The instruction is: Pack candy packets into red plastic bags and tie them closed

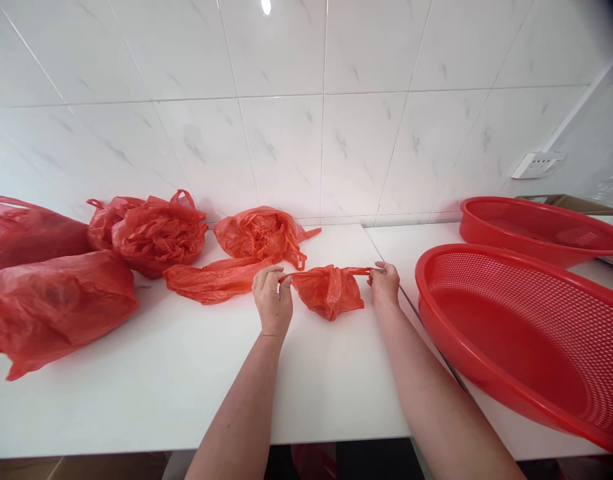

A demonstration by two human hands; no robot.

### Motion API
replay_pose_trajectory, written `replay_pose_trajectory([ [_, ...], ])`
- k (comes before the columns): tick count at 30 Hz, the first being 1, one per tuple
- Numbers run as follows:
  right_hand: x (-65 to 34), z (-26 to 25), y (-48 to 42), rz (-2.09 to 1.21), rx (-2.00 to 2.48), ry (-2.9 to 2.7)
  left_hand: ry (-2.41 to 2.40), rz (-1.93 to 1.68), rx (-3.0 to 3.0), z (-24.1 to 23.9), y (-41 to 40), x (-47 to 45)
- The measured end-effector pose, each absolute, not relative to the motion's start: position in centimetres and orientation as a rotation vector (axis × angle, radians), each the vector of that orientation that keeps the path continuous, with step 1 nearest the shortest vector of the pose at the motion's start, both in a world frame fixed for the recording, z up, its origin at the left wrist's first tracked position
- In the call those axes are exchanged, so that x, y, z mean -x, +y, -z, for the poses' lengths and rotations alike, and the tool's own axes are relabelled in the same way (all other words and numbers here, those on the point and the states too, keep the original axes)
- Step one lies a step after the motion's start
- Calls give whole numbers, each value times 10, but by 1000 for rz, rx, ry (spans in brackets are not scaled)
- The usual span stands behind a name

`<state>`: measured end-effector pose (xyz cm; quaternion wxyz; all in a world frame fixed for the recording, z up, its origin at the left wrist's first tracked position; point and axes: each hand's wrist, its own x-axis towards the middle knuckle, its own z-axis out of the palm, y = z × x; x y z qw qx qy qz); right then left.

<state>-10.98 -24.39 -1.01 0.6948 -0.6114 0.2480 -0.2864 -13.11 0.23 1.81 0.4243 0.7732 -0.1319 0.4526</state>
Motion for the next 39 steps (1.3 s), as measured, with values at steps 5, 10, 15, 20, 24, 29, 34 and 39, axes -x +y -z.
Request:
replay_pose_trajectory([
  [5,110,13,-243,625,1402,544,-214,-957,-1786,-17,-1,132],
  [10,116,9,-227,526,1456,398,-222,-404,-1524,-9,-15,137],
  [15,126,12,-187,187,1543,-14,-406,-143,-1476,-1,-30,146],
  [20,130,13,-178,35,1520,-117,-359,-160,-1611,2,-25,140],
  [24,124,16,-191,129,1412,-15,-223,-264,-1611,2,-22,135],
  [29,115,23,-200,122,1348,115,-171,-421,-1596,-14,0,154],
  [34,119,16,-194,107,1587,69,-28,-443,-1724,-26,74,186],
  [39,118,12,-186,96,1671,97,362,-876,-1773,-39,165,193],
])
